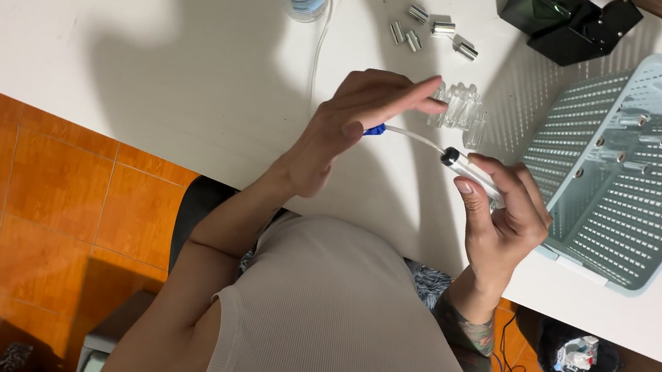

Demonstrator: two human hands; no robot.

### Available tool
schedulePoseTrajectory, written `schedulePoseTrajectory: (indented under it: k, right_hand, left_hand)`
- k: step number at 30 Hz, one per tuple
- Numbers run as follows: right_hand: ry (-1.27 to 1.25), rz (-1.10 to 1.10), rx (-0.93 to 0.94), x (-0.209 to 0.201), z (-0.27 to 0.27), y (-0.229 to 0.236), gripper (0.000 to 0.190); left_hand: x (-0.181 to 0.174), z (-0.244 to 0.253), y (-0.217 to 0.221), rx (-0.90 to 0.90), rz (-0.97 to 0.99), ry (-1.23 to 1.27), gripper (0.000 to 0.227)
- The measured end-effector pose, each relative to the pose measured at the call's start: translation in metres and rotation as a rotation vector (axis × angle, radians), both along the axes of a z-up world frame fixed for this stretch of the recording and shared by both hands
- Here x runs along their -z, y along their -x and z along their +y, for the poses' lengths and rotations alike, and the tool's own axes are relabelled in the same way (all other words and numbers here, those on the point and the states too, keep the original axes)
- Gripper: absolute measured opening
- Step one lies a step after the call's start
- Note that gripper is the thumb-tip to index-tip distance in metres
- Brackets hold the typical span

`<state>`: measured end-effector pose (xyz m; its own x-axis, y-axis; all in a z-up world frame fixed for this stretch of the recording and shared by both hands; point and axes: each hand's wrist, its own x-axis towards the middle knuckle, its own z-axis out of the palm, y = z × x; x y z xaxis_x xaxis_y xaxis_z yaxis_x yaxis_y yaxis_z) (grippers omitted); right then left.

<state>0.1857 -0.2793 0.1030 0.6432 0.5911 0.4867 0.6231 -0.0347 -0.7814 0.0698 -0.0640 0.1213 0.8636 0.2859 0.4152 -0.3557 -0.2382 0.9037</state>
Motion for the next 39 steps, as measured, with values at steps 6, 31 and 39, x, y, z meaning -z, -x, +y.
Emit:
schedulePoseTrajectory:
  k: [6, 31, 39]
  right_hand:
    - [-0.020, 0.022, -0.002, 0.007, -0.002, 0.000, 0.023]
    - [0.010, 0.137, 0.189, 0.007, -0.007, 0.004, 0.028]
    - [-0.100, 0.128, 0.073, 0.008, 0.003, 0.000, 0.025]
  left_hand:
    - [0.002, -0.005, 0.002, 0.009, 0.043, 0.080, 0.079]
    - [0.019, 0.018, 0.036, -0.328, 0.158, -0.006, 0.069]
    - [0.035, -0.002, 0.008, -0.114, -0.060, 0.147, 0.034]
